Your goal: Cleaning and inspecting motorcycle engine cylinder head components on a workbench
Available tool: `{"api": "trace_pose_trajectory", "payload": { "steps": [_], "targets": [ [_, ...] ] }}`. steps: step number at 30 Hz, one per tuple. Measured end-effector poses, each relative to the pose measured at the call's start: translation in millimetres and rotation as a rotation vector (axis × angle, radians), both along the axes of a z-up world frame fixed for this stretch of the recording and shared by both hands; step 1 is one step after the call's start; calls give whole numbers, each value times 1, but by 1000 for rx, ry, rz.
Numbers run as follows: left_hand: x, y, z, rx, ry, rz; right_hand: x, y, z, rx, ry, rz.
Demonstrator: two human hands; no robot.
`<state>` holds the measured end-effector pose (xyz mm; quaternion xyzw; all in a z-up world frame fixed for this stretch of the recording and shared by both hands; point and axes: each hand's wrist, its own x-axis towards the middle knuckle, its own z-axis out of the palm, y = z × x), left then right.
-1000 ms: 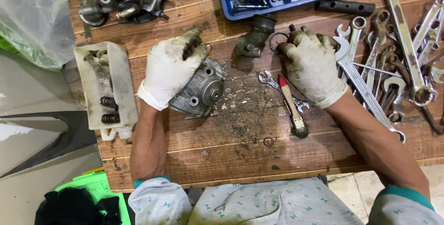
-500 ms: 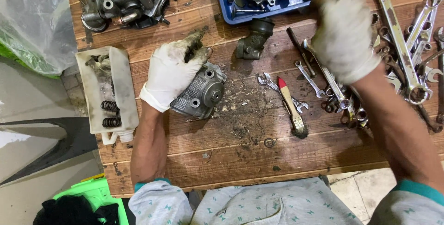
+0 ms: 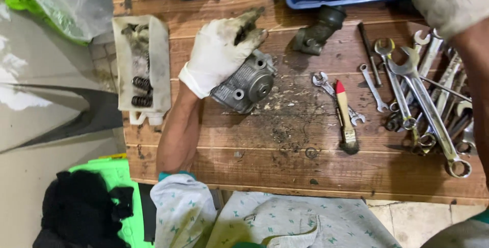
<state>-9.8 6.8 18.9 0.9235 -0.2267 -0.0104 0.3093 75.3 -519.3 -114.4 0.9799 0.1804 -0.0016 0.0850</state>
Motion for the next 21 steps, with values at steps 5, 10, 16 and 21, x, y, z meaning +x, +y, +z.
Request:
{"api": "trace_pose_trajectory", "payload": {
  "steps": [5,10,16,21],
  "targets": [
    [0,4,14,-293,211,12,-85,156,116,98,-132,159],
    [2,29,11,-499,164,60,-158,255,153,625,9,181],
    [-14,71,-37,-516,-83,139,-190,320,131,783,175,91],
    [-59,72,-24,-573,327,467,-201,343,92,892,87,146]
  ]
}}
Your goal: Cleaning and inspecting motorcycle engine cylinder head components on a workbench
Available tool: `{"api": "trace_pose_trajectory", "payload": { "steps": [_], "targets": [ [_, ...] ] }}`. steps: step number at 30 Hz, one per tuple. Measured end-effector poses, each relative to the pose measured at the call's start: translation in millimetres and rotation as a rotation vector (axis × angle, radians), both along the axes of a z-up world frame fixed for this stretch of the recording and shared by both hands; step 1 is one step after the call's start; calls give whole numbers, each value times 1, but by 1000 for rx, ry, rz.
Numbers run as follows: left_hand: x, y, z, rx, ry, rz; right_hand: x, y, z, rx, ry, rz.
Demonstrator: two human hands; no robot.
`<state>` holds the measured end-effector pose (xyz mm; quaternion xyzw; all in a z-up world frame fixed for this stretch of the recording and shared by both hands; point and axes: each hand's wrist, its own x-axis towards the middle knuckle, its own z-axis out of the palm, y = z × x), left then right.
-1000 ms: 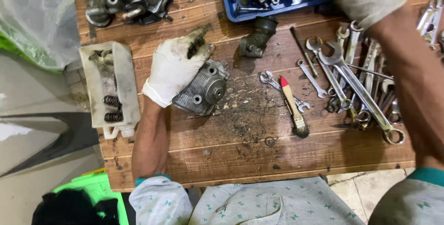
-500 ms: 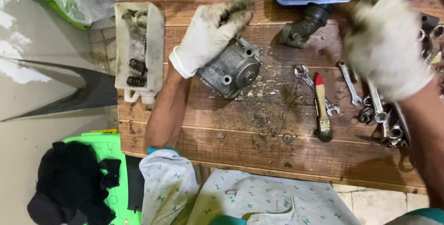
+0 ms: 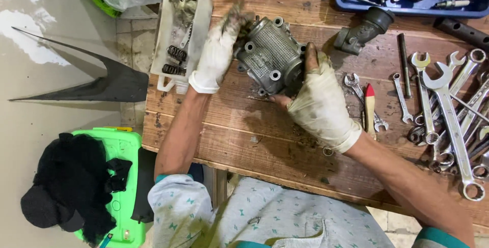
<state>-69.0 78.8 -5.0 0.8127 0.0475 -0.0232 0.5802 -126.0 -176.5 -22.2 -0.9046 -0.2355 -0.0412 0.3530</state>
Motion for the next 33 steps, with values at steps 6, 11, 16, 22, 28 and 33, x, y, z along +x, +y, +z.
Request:
{"api": "trace_pose_trajectory", "payload": {
  "steps": [6,11,16,22,28,33],
  "targets": [
    [-11,0,-11,-236,-97,-101,-5,3,-6,78,41,-7],
    [-6,-1,-18,-220,-83,-147,-11,3,-15,94,6,-20],
    [-3,1,-31,-300,-91,-134,-15,6,-11,114,-16,-43],
    [-4,0,-35,-362,-121,-146,-20,2,-19,60,23,-91],
    [3,-2,-41,-394,-272,-197,-23,7,-24,85,7,-80],
    [4,-10,-37,-519,-189,-174,-29,23,-27,-61,30,-221]
  ]
}}
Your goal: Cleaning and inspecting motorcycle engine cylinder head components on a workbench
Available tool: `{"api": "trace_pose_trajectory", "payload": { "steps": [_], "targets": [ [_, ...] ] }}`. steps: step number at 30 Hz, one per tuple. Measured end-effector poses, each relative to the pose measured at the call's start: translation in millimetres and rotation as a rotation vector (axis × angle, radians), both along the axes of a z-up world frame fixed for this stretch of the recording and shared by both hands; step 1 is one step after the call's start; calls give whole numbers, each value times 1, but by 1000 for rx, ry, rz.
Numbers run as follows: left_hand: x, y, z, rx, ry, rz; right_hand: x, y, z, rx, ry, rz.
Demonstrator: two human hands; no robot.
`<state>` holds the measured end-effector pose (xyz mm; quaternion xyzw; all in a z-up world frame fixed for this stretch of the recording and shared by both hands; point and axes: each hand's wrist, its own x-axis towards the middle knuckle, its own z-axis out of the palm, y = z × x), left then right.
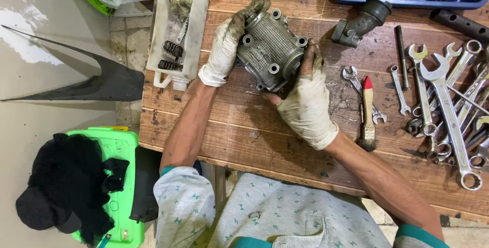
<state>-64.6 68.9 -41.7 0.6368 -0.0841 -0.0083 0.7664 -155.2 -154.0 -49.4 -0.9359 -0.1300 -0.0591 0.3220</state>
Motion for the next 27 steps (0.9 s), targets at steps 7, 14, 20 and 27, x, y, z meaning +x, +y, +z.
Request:
{"api": "trace_pose_trajectory", "payload": {
  "steps": [7,14,20,27],
  "targets": [
    [4,-4,-27,-99,157,160,11,-1,-4,64,-77,23],
    [6,-40,34,186,514,412,45,-30,41,116,79,71],
    [4,-52,71,106,605,386,65,-46,58,255,187,104],
    [-3,-59,96,-169,682,384,68,-46,73,286,218,149]
  ]
}}
